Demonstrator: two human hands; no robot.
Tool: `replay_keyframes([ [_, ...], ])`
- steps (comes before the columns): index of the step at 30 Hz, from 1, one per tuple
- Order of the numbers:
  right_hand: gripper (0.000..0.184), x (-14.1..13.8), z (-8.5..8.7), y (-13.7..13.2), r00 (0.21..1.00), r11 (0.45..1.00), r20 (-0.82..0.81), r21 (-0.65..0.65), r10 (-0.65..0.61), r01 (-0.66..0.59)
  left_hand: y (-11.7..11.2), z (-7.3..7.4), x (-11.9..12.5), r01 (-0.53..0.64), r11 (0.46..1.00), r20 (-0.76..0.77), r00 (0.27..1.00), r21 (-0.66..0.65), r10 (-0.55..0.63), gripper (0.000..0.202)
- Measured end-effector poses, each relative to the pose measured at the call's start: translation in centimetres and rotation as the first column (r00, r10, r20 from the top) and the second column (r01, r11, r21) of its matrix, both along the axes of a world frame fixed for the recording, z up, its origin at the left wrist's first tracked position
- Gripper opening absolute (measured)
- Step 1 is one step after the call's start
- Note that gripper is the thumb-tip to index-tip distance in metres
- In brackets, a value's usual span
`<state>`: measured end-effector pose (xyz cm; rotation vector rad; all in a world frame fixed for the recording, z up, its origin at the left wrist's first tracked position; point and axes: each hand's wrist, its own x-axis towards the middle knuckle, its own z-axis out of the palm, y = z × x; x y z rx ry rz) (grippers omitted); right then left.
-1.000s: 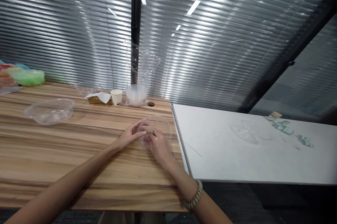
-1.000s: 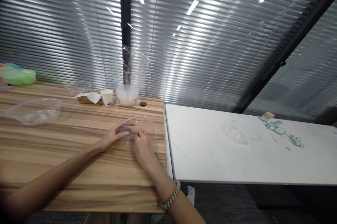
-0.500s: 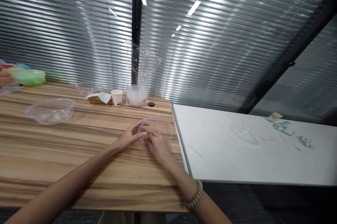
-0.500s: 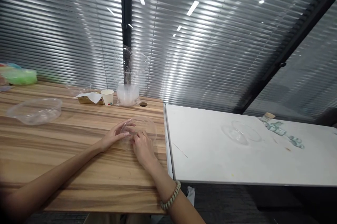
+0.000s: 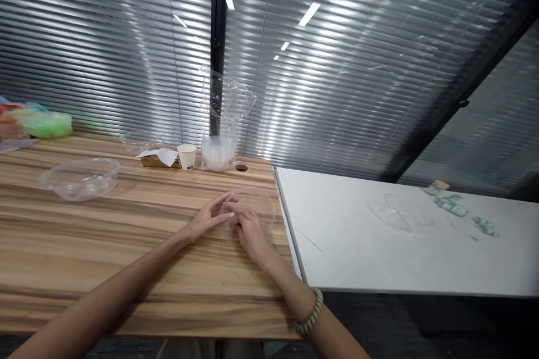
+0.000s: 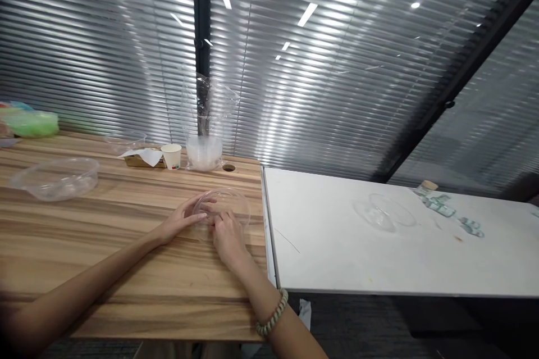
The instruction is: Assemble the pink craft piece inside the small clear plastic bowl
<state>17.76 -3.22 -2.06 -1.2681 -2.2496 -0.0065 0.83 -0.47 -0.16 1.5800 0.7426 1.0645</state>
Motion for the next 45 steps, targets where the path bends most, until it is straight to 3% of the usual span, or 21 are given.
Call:
replay_keyframes([
  [14,0.017,0.23,0.27,0.17,0.996,0.999,-0.081,0.031,0.033,-0.031,-0.18,0.35,0.11,-0.007,1.000,0.015,1.000,-0.022,0.008,0.062],
  [45,0.029,0.18,0.69,-0.25,1.000,1.000,-0.026,-0.008,0.012,-0.012,-0.18,0.42,0.10,-0.005,1.000,-0.019,1.000,-0.022,0.004,0.064],
])
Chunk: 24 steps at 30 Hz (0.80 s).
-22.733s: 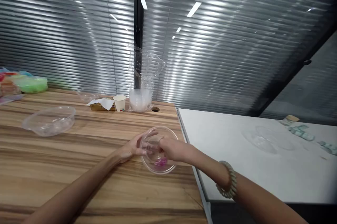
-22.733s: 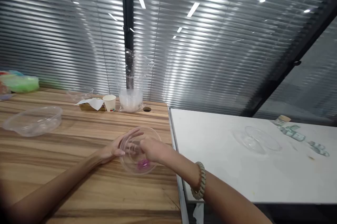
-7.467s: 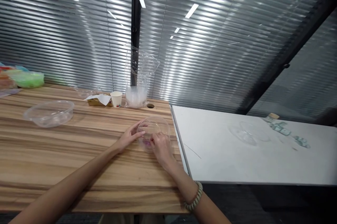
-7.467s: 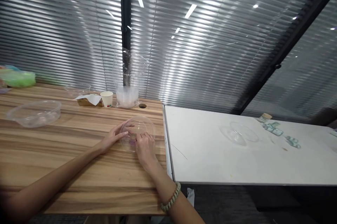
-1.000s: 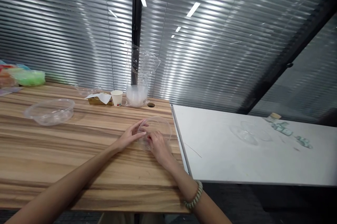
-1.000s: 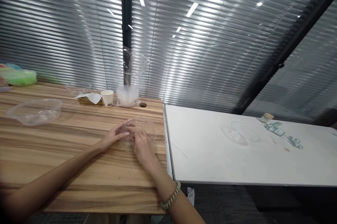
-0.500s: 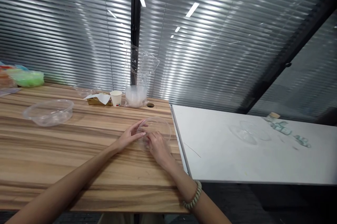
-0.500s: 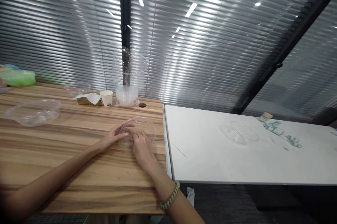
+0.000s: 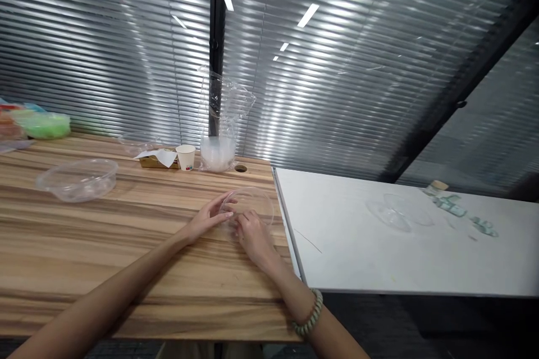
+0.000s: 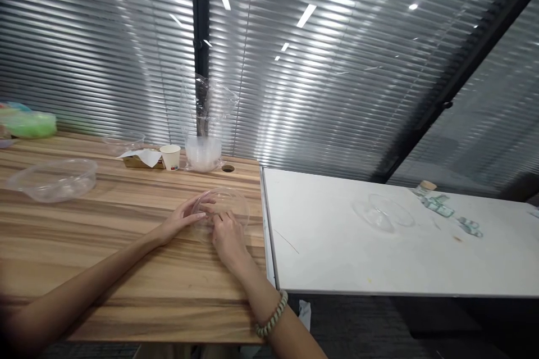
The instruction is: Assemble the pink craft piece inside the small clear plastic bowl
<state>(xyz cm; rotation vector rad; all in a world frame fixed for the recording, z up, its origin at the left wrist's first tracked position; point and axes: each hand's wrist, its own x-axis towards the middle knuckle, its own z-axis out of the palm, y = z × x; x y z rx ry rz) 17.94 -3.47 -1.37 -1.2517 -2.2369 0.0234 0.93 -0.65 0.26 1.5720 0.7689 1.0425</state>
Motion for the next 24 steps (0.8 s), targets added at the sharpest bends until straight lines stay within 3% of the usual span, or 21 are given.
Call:
replay_keyframes([
  [24,0.025,-0.04,0.32,-0.26,0.998,0.999,0.047,0.006,-0.044,0.044,0.03,0.05,0.00,-0.008,1.000,-0.022,1.000,-0.003,0.008,0.064],
])
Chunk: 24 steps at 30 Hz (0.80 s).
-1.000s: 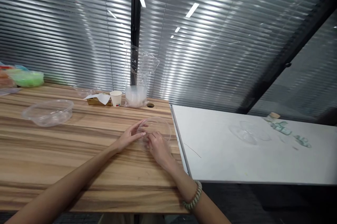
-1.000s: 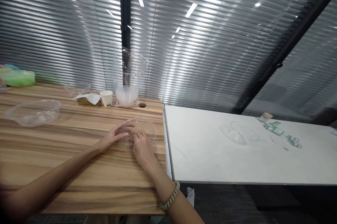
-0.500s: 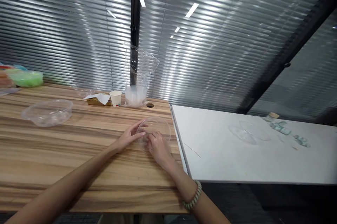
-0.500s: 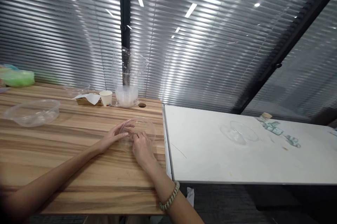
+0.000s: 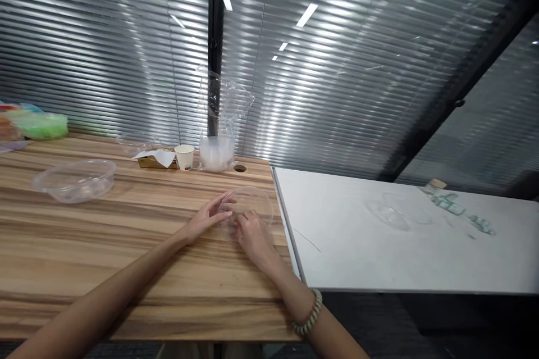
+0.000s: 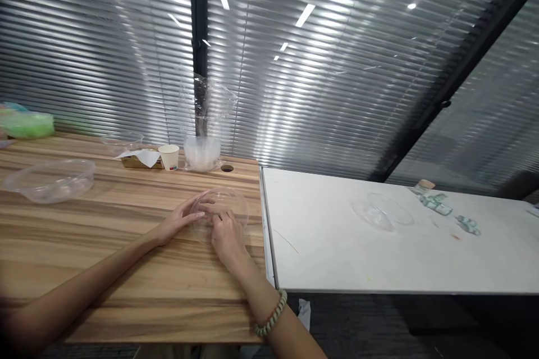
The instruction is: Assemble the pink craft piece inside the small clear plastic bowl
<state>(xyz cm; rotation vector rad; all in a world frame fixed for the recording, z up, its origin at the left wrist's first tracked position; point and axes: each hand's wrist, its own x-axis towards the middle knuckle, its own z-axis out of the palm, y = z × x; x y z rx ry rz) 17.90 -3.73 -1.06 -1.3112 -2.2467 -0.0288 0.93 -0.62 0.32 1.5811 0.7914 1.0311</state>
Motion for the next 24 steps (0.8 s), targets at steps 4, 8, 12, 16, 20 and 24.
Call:
replay_keyframes([
  [4,0.026,-0.01,-0.05,0.05,1.000,1.000,0.000,0.001,0.000,0.000,0.02,-0.08,0.04,0.012,1.000,0.025,1.000,-0.020,-0.012,0.065],
  [8,0.023,0.00,0.02,0.02,1.000,1.000,0.014,-0.008,-0.005,0.005,0.00,-0.05,0.04,0.013,1.000,0.020,1.000,-0.024,-0.013,0.066],
  [12,0.023,-0.02,0.21,-0.12,1.000,1.000,0.016,-0.020,-0.012,0.013,0.00,0.07,0.01,0.009,1.000,-0.008,1.000,-0.003,-0.009,0.065],
  [16,0.024,-0.04,0.30,-0.20,1.000,1.000,0.001,-0.019,-0.005,0.005,0.07,-0.03,-0.03,0.008,1.000,-0.011,1.000,0.009,-0.008,0.064],
  [20,0.025,-0.02,0.23,-0.17,1.000,1.000,-0.002,-0.023,-0.002,0.002,0.14,-0.18,-0.02,0.001,1.000,-0.018,1.000,0.012,-0.001,0.064],
  [24,0.025,0.03,0.23,-0.18,1.000,1.000,0.005,-0.013,-0.002,0.002,0.17,-0.24,0.03,0.003,1.000,-0.012,1.000,0.023,-0.003,0.064],
])
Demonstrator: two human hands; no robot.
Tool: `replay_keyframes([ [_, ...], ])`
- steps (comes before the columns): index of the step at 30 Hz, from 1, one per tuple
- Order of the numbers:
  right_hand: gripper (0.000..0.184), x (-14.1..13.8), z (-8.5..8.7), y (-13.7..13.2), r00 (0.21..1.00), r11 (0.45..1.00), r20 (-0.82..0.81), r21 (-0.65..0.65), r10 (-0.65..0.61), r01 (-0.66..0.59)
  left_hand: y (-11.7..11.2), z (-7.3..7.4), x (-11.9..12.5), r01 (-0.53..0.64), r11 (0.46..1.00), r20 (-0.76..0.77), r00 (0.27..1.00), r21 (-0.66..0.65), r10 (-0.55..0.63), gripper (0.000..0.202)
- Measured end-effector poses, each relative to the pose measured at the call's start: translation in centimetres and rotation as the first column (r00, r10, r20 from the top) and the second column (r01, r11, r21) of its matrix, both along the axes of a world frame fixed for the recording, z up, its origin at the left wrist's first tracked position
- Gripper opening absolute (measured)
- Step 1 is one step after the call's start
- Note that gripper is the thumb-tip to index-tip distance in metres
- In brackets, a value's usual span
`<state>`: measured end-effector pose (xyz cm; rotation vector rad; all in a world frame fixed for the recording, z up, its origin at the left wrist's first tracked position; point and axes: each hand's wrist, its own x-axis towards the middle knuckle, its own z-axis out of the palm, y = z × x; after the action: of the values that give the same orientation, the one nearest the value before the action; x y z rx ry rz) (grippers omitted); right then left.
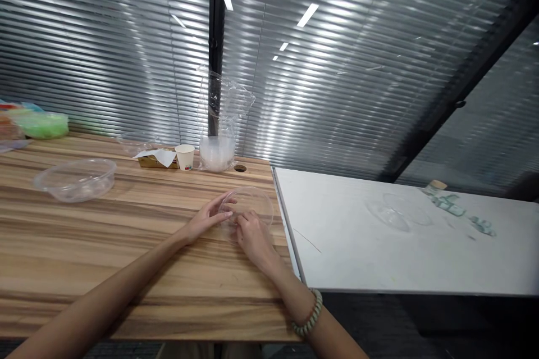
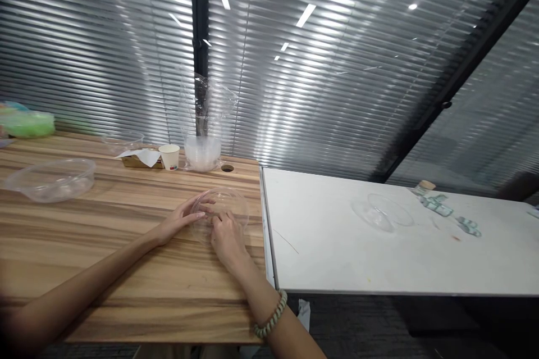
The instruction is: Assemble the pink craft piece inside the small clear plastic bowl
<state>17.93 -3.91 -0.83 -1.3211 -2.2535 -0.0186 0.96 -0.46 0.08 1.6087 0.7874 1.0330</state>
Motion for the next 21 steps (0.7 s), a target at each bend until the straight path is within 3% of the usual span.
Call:
replay_keyframes([
  [21,0.023,-0.04,0.35,-0.22,0.999,0.999,0.027,-0.038,-0.019,0.020,0.02,0.07,0.01,0.003,1.000,-0.018,1.000,0.003,-0.003,0.063],
])
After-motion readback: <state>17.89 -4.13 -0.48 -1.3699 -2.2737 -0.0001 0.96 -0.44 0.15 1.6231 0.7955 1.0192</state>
